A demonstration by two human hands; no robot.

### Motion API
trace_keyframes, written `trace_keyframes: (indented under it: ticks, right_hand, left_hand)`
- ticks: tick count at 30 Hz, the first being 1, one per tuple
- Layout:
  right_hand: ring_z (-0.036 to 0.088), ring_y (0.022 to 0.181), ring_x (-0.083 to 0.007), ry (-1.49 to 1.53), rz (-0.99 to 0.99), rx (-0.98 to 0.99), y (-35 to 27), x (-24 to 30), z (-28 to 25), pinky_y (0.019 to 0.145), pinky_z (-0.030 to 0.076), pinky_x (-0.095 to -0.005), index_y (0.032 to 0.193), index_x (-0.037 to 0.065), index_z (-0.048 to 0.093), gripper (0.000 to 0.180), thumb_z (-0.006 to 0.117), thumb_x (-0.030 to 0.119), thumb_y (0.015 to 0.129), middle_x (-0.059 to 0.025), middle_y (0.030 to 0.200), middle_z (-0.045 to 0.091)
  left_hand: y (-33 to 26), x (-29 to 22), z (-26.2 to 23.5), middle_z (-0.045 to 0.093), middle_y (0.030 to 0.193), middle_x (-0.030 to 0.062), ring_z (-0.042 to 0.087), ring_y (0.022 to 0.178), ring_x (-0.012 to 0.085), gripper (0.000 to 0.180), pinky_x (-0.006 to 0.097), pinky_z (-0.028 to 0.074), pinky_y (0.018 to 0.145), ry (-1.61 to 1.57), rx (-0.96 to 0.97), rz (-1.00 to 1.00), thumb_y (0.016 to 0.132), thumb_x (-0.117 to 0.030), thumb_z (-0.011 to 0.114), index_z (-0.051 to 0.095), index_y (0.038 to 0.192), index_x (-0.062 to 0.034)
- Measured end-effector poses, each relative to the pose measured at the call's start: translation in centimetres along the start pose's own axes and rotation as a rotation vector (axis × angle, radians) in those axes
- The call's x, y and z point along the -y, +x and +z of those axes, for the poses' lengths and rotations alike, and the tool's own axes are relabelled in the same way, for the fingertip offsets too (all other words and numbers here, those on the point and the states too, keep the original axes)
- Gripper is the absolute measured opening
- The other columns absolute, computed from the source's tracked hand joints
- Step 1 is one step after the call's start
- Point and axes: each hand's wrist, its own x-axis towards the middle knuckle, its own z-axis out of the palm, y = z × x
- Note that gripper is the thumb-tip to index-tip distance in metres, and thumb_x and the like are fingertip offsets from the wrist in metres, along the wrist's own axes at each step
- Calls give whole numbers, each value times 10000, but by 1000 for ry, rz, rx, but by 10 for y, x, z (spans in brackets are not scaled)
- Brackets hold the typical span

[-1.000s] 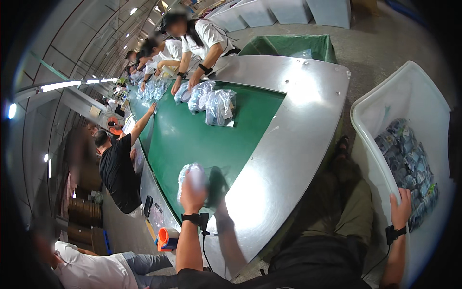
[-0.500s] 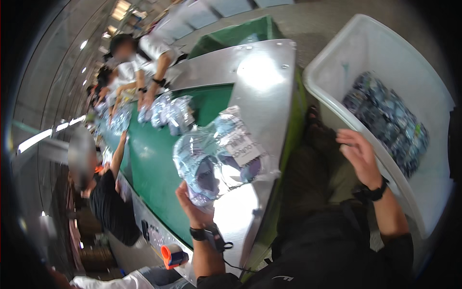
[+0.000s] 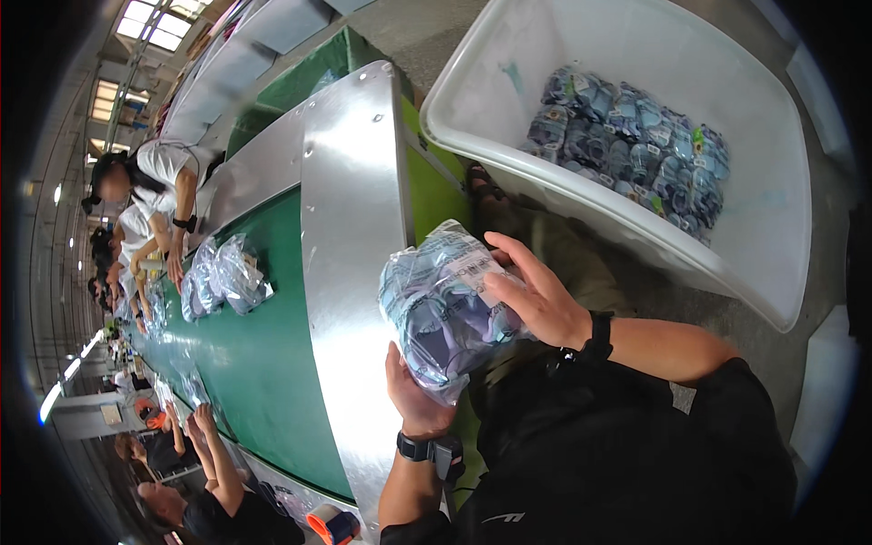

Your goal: The person sits on the floor next to a conveyor belt and repeatedly picks up packaged items from a white bin. They place the items onto the moving belt, where other workers further down the line handle them. The task involves continuous pick-and-place motions of the packaged goods.

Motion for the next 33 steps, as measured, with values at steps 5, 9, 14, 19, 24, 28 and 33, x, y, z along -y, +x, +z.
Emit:
trace_keyframes:
  ticks: [5, 9, 14, 19, 24, 28, 33]
  right_hand:
    - [553, 1219, -295, -204, -249, -63, -7, 11, -8, 1066, 435, -390, 1527, -37, 343, 672, 618, 321, 1030, -207, 1311, 537]
    - [606, 1131, -288, -164, -144, 97, -17, 30, -32, 927, 524, -382, 1525, -4, 358, 701, 649, 379, 1016, -191, 1280, 546]
    - [645, 1025, -216, -394, -71, 207, 0, 55, -83, 837, 557, -348, 1347, -17, 584, 580, 657, 443, 1002, -129, 1128, 634]
    - [685, 1003, -239, -324, 146, 631, 1, 69, -93, 850, 556, -350, 1193, -31, 675, 631, 680, 553, 954, -153, 1090, 717]
    - [703, 920, -251, -419, 97, 631, 2, 83, -114, 807, 560, -350, 1159, -13, 693, 595, 711, 537, 934, -133, 1030, 735]
    - [693, 881, -178, -380, 207, 324, -11, 99, -147, 696, 569, -306, 1197, 0, 681, 549, 709, 489, 948, -98, 1027, 725]
    - [644, 816, -119, -224, 232, -239, -2, 104, -213, 564, 556, -271, 1233, 2, 659, 552, 702, 479, 960, -60, 1025, 659]
  left_hand:
    - [-3, 11, 2, 555, 1474, 104, 562, 1312, 318, 687, 481, 451, 1109, 16, 127, 57, 1058, -597, 411, 434, 1528, -96]
    - [-4, 5, -22, 451, 1557, 144, 477, 1390, 361, 743, 529, 396, 1159, 293, 232, 135, 1043, -619, 415, 352, 1575, -104]
    - [0, -16, -56, 526, 1457, 238, 585, 1278, 352, 897, 501, 491, 1060, 542, 234, -124, 975, -626, 548, 345, 1538, 42]
    - [22, -7, -41, 590, 1384, 241, 630, 1222, 313, 971, 449, 501, 1041, 613, 532, -441, 881, -556, 724, 390, 1473, 136]
    - [35, 9, 6, 569, 1412, 244, 594, 1274, 314, 988, 444, 439, 1108, 690, 442, -391, 880, -553, 726, 379, 1477, 153]
    - [40, 20, 36, 551, 1430, 250, 573, 1296, 329, 964, 458, 412, 1129, 512, 478, -334, 903, -558, 696, 381, 1476, 150]
    - [47, -2, 26, 688, 1155, 134, 685, 1044, 256, 418, 405, 594, 844, 733, 258, 151, 1057, -238, 558, 525, 1387, 16]
